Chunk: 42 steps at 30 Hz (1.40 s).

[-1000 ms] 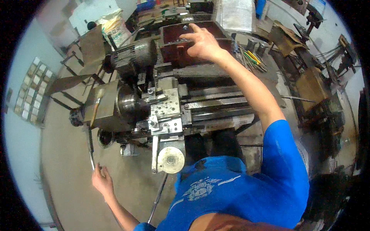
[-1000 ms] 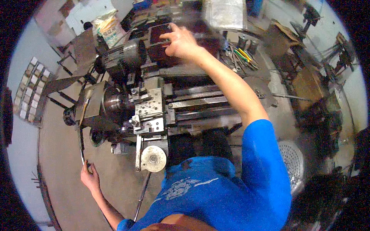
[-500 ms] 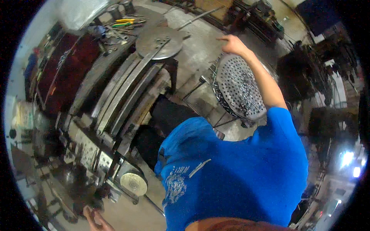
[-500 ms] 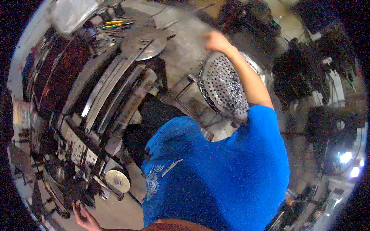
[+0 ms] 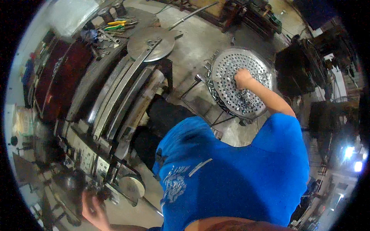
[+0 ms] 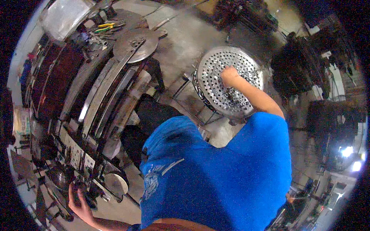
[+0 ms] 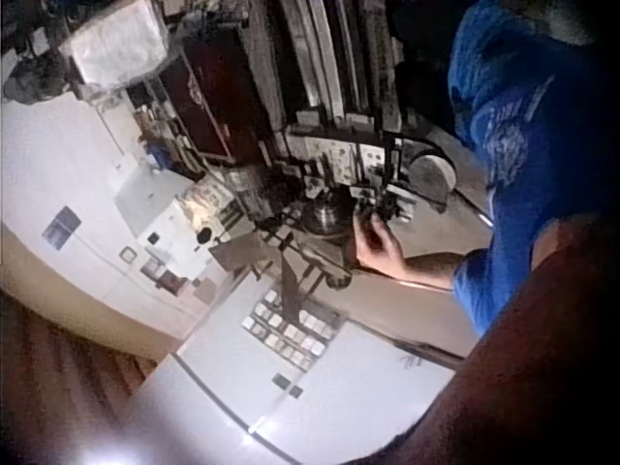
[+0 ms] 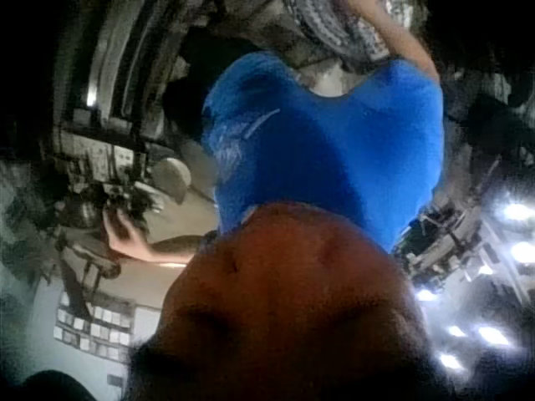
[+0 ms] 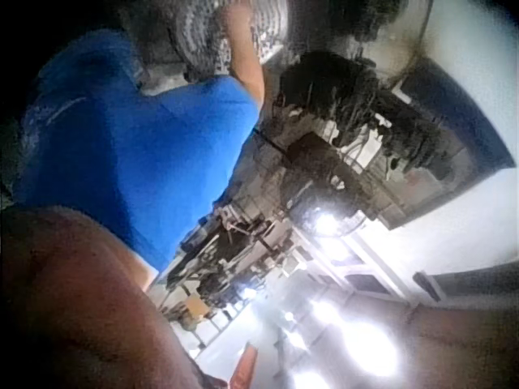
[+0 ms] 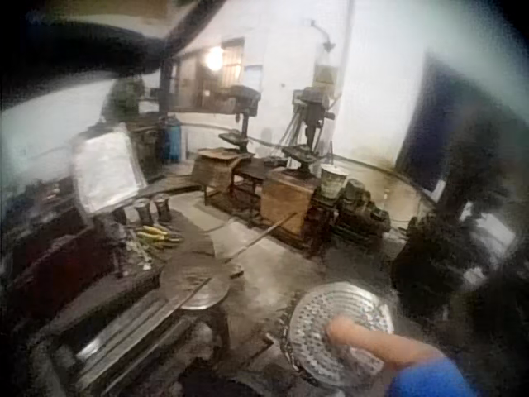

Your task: The person operates a metal lathe, repeatedly inserting small cylindrical metal parts into the chuck, engaging the machine, and removing the parts. The person uses a long metal rod to assist with the process and places the finished parts into a perforated metal tray.

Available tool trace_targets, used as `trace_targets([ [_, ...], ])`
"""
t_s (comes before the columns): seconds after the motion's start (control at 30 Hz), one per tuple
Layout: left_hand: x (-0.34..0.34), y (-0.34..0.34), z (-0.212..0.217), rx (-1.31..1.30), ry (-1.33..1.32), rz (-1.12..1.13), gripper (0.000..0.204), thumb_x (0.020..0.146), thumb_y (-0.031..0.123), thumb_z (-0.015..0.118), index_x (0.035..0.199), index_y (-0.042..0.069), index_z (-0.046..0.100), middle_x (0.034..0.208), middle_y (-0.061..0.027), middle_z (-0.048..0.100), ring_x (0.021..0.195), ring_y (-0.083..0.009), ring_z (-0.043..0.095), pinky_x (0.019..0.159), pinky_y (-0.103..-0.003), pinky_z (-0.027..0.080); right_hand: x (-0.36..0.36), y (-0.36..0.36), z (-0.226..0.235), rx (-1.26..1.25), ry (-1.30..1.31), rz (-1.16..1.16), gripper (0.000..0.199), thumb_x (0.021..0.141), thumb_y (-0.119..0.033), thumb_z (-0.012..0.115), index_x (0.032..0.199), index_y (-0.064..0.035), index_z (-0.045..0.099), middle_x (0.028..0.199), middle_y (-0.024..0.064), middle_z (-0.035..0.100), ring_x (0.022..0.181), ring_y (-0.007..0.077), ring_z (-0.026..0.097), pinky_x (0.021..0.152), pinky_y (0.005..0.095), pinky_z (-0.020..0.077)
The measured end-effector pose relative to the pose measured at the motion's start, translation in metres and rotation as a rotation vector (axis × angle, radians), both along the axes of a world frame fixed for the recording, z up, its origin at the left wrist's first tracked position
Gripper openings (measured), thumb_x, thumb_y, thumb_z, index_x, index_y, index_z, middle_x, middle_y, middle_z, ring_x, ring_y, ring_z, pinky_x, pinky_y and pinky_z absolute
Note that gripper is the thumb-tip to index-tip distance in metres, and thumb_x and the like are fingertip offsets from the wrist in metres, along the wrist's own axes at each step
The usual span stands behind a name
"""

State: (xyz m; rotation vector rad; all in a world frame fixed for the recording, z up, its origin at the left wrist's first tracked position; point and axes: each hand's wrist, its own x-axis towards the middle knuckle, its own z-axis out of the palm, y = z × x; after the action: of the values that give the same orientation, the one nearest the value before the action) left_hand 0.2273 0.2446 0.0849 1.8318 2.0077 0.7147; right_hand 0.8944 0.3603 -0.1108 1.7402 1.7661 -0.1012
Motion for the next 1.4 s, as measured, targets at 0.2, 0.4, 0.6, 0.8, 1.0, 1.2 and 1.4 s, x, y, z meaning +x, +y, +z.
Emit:
trace_targets([
  [0.2,-0.01,-0.027,-0.005,-0.024,-0.009,0.089,0.031,0.085,0.009,0.053,0.114,-0.004,0.053,0.102,-0.0141,0.061,0.089,-0.0182,0.057,0.081,-0.03,0.043,-0.01,0.012,0.004,-0.143,-0.059,-0.017,0.028,0.06,-0.021,0.064,0.084,-0.0064,0.067,0.095,0.0139,0.063,0.09,0.029,0.059,0.079,0.0364,0.0478],
  [0.4,-0.029,-0.041,-0.014,0.051,0.019,0.186,0.031,0.082,0.005,0.056,0.112,-0.005,0.054,0.099,-0.0148,0.061,0.09,-0.018,0.058,0.081,-0.029,0.043,-0.048,0.055,0.038,0.211,0.305,-0.149,0.021,0.063,-0.02,0.061,0.077,-0.0062,0.067,0.094,0.0164,0.063,0.089,0.0285,0.061,0.079,0.034,0.0476],
  [0.6,-0.017,-0.052,0.006,0.051,-0.017,0.242,0.031,0.077,0.002,0.059,0.108,-0.002,0.057,0.093,-0.0141,0.063,0.086,-0.0187,0.059,0.079,-0.029,0.044,-0.212,0.113,0.115,0.303,1.548,0.385,0.033,0.057,-0.018,0.058,0.086,-0.0062,0.069,0.104,0.0165,0.061,0.095,0.0255,0.059,0.084,0.0312,0.0438],
  [0.8,-0.048,-0.091,0.006,0.208,0.022,0.299,0.029,0.074,0.008,0.062,0.101,-0.002,0.059,0.08,-0.0143,0.064,0.074,-0.021,0.061,0.07,-0.029,0.045,-0.406,0.116,0.155,-0.033,1.836,0.812,0.034,0.058,-0.02,0.058,0.084,0.0002,0.067,0.102,0.0193,0.06,0.097,0.0267,0.057,0.085,0.0317,0.0421],
  [1.0,-0.079,-0.183,0.004,0.127,0.19,0.748,0.029,0.075,0.01,0.062,0.102,0.0,0.059,0.076,-0.0149,0.063,0.069,-0.0254,0.061,0.062,-0.033,0.046,-0.592,0.089,0.174,0.044,1.58,1.362,0.026,0.053,-0.018,0.061,0.075,-0.0051,0.067,0.096,0.017,0.062,0.091,0.0308,0.058,0.078,0.0365,0.0468],
  [1.2,-0.099,-0.272,-0.033,-0.141,0.431,1.05,0.028,0.075,0.013,0.061,0.102,0.005,0.059,0.07,-0.0145,0.061,0.066,-0.0318,0.058,0.06,-0.038,0.046,-0.688,0.07,0.143,0.041,1.018,1.35,0.025,0.052,-0.018,0.058,0.07,-0.0031,0.066,0.076,0.0191,0.061,0.074,0.0334,0.06,0.067,0.0373,0.0484],
  [1.4,-0.106,-0.296,-0.092,-0.044,0.139,1.131,0.03,0.078,0.018,0.059,0.102,0.0,0.056,0.057,-0.0172,0.048,0.05,-0.029,0.046,0.052,-0.037,0.038,-0.695,0.055,0.136,-0.016,1.108,1.088,0.026,0.053,-0.015,0.06,0.068,0.0051,0.062,0.071,0.0246,0.059,0.071,0.0377,0.06,0.068,0.0408,0.0493],
])
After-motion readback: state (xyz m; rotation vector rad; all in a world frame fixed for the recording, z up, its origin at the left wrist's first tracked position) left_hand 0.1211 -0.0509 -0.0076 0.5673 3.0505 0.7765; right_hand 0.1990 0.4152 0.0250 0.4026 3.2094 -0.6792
